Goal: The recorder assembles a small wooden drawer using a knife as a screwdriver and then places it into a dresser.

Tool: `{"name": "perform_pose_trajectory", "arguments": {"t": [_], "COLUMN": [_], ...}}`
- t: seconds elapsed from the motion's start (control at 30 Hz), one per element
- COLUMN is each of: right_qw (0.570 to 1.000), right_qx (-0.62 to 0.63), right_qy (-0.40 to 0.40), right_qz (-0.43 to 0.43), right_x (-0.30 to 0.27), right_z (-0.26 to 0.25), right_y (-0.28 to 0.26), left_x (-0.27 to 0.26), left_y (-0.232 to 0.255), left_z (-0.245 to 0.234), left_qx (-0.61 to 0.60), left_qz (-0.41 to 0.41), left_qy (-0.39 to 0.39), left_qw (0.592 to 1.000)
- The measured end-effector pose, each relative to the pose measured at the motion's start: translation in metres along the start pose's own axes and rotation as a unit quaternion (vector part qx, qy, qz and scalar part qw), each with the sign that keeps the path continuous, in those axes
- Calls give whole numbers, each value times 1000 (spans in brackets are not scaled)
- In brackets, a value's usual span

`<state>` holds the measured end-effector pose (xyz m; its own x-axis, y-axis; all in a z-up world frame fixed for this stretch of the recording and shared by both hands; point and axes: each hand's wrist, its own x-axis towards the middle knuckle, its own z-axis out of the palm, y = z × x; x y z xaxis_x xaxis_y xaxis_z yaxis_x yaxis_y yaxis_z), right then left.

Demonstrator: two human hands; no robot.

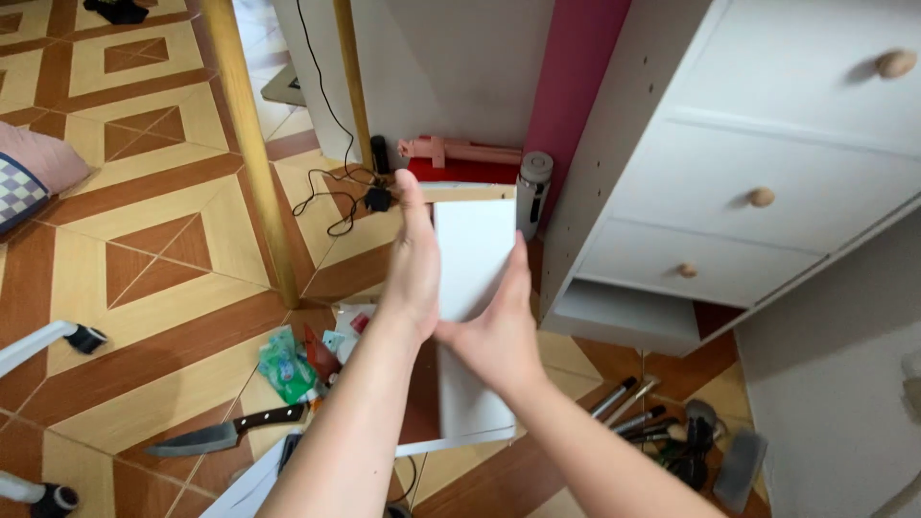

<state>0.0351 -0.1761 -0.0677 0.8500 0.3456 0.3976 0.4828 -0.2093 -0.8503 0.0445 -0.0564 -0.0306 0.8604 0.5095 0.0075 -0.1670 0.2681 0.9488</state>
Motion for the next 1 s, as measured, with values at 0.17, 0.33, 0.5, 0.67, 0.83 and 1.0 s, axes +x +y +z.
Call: {"name": "perform_pose_trajectory", "arguments": {"t": [0.17, 0.33, 0.5, 0.67, 0.83, 1.0], "right_qw": [978, 980, 961, 939, 908, 812], "right_qx": [-114, -108, -69, 113, 251, 386], "right_qy": [14, 46, 35, 37, 3, -68], "right_qz": [171, 162, 264, 324, 334, 431], "right_x": [1, 10, 35, 46, 51, 36], "right_z": [-34, -68, -102, -143, -187, -200], "right_y": [-12, -11, -8, 18, 69, 121], "left_x": [-20, -27, -2, 4, 5, -45], "left_y": [-2, 2, -5, 14, -29, -50], "left_z": [28, 53, 34, -62, -147, -96], "left_qx": [-25, 36, 241, 393, 517, 71], "left_qz": [-37, -4, 69, 33, -281, -448], "left_qy": [-112, -118, -37, -24, -74, 94], "left_qw": [993, 992, 967, 919, 805, 886]}}
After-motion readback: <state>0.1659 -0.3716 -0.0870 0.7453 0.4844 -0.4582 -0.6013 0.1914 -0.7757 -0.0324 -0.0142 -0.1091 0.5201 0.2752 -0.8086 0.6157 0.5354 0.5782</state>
